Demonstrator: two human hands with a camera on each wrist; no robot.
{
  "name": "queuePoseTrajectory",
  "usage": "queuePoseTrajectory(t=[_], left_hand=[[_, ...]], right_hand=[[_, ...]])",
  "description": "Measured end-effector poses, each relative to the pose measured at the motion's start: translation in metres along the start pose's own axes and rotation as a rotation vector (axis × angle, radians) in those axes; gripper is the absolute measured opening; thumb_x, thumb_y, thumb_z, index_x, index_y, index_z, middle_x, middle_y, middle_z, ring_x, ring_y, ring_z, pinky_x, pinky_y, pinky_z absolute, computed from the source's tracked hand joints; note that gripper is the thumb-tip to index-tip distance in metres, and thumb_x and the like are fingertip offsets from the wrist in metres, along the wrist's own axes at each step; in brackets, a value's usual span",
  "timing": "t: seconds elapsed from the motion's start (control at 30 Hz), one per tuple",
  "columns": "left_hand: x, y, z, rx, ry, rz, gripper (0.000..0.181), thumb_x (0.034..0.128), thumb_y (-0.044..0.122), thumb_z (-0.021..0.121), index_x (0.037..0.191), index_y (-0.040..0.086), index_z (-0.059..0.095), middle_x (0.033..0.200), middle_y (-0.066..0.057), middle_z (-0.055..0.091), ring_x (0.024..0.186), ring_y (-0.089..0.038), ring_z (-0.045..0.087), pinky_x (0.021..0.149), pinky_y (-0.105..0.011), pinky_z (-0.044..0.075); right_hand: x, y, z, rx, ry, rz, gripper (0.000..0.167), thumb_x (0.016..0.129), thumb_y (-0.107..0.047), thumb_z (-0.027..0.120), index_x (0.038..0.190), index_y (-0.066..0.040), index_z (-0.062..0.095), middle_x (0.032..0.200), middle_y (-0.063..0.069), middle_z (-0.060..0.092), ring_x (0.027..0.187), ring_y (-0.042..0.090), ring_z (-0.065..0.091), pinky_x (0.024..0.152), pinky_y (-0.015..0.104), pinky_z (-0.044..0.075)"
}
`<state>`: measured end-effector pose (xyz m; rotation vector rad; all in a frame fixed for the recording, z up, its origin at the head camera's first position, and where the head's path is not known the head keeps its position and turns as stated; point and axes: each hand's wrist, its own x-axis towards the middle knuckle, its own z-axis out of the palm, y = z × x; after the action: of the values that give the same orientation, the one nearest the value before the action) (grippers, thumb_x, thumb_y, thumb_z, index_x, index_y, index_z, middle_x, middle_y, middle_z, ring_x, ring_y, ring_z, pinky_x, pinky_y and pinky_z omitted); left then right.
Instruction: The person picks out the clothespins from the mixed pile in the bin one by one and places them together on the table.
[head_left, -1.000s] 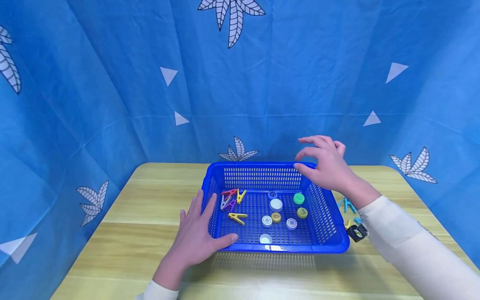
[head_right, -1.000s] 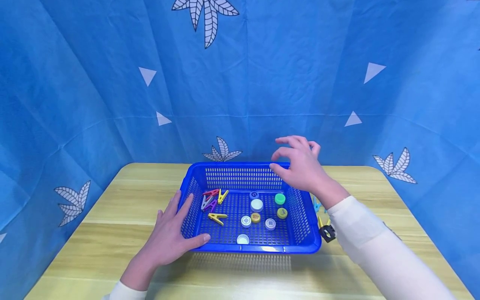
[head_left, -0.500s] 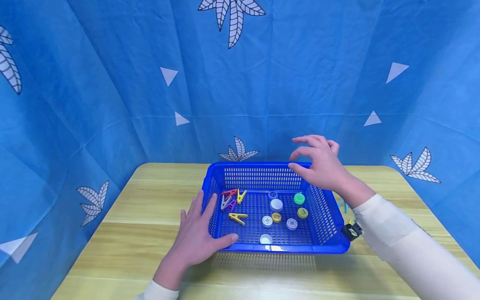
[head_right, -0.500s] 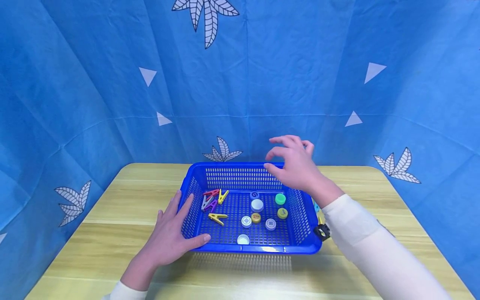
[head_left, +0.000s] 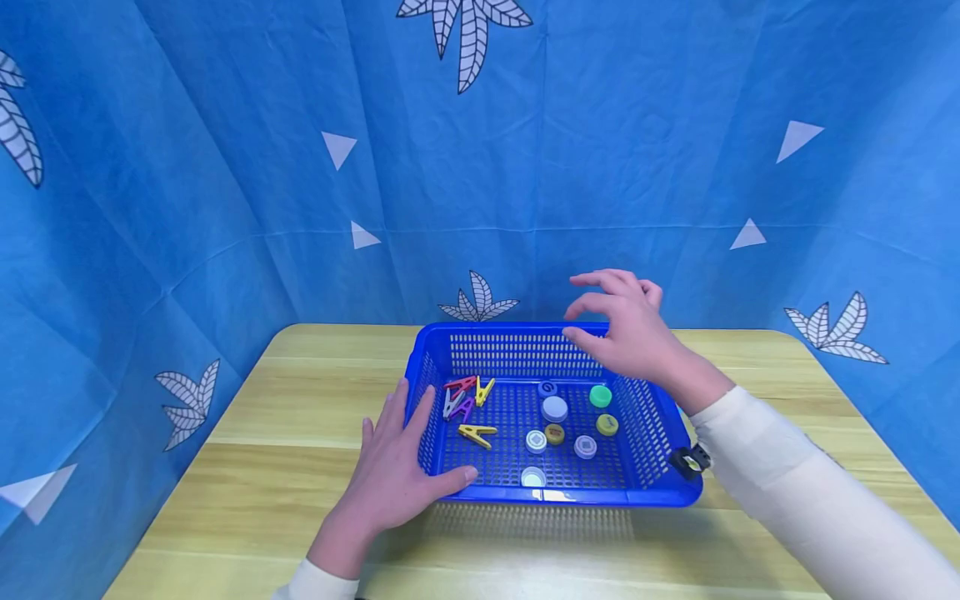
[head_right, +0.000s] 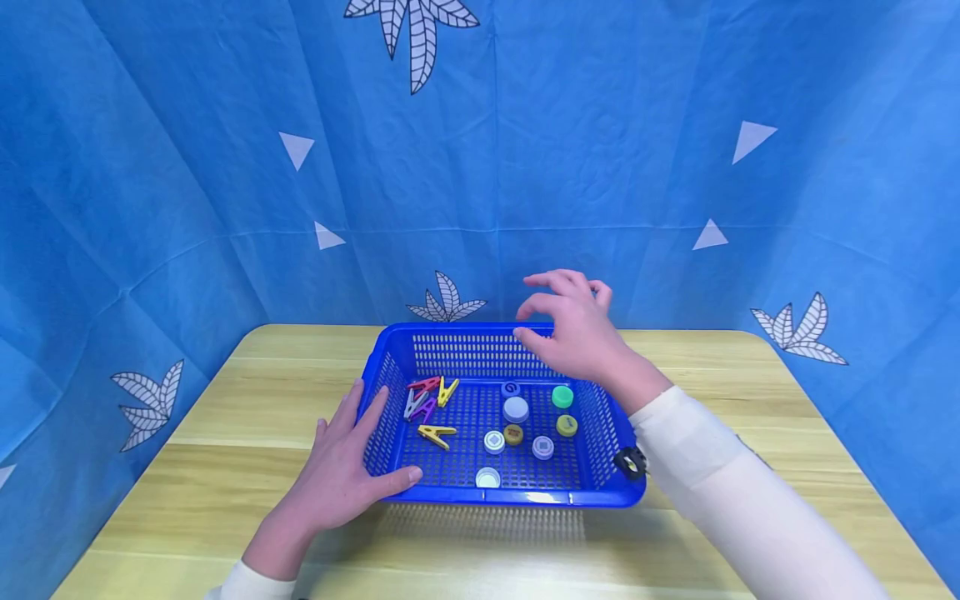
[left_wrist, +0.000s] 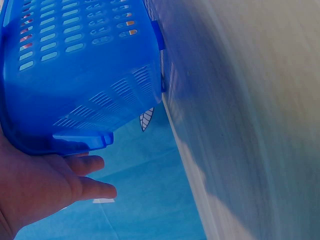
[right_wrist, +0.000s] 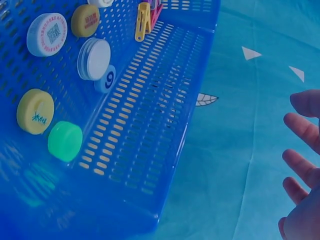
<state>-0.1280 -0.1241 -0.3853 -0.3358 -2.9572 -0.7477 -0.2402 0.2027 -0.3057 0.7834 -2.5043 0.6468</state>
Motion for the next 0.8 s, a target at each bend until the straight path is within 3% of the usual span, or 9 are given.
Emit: queuePoseTrajectory(t=[0.8], left_hand=[[0.0,-0.001,-0.002,0.003,0.006,0.012,0.121,0.0701,0.088,0.058,0.161,0.016,0.022,0.166,-0.014,0.002,0.15,-0.036,0.003,0.11,-0.071,0.005]], right_hand=[[0.007,-0.013,0.026,0.063,-0.046,0.005,0.006,0.087,-0.029,0.077,0.09,-0.025,0.075,0.139,0.004,0.056,0.134,0.031,0.034,0.097,0.063,0.016]])
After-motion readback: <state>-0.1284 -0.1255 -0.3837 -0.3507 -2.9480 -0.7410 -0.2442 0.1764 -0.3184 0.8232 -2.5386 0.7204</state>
